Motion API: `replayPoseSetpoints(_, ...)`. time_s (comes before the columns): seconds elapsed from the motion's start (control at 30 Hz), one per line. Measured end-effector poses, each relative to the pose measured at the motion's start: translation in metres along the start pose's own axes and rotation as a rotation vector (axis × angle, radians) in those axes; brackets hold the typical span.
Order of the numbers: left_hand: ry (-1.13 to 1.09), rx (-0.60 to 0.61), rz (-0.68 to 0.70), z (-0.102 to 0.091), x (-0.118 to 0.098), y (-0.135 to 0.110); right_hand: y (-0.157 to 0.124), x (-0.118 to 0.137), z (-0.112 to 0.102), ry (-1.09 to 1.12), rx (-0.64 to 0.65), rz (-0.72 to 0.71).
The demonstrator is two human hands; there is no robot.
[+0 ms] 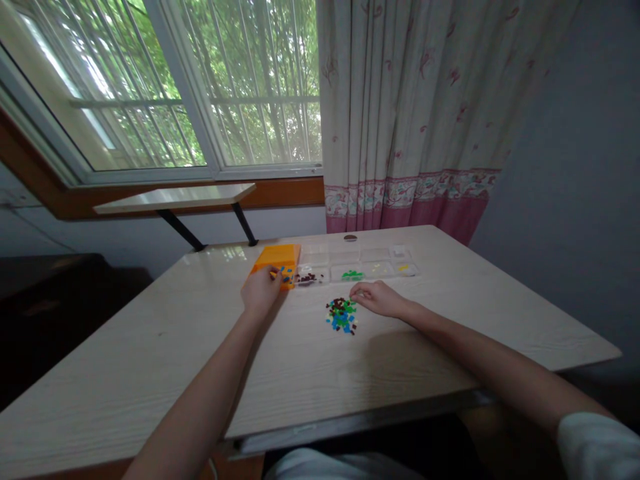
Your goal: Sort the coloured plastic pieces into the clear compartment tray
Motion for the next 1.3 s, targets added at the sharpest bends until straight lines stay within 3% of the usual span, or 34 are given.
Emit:
replayPoseSetpoints(0.1,0.02,0.053,0.015,0.002,-0.004,0.0,0.0,0.0,-0.001,0.014,0.003,-0.001)
replayPoseSetpoints(0.17,-0.037,0.155,0.059,0.003,-0.014,-0.002,0.001,0.001,-0.001,-0.007,-0.009,0.001)
replayPoseSetpoints(0.37,-0.341,0.61,0.324,0.008,-0.075,-0.027,0.001,0.008,-0.003,-0.176,-0.157,-0.048)
replayPoseSetpoints(0.47,-0.442,0.693,0.317,0.008,-0.098,-0.038,0.0,0.013,-0.003,-0.239,-0.235,-0.12)
replayPoseSetpoints(0.73,-0.667,0.762,0.171,0.017,-0.104,-0.044,0.001,0.022,-0.001,-0.364,-0.289,-0.243)
replayPoseSetpoints(1.3,-0.651,0.726,0.173,0.018,-0.102,-0.045,0.001,0.022,0.0,-0.259,-0.272,-0.281)
Point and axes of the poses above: each hand's wrist, its own y-axis towards the middle knuckle, its own z-axis out of the palm, x = y × z, the point moved 2 cm from there along y, towards the middle knuckle, and after that the axes turned 4 degrees about x, right-handed, at the moved point
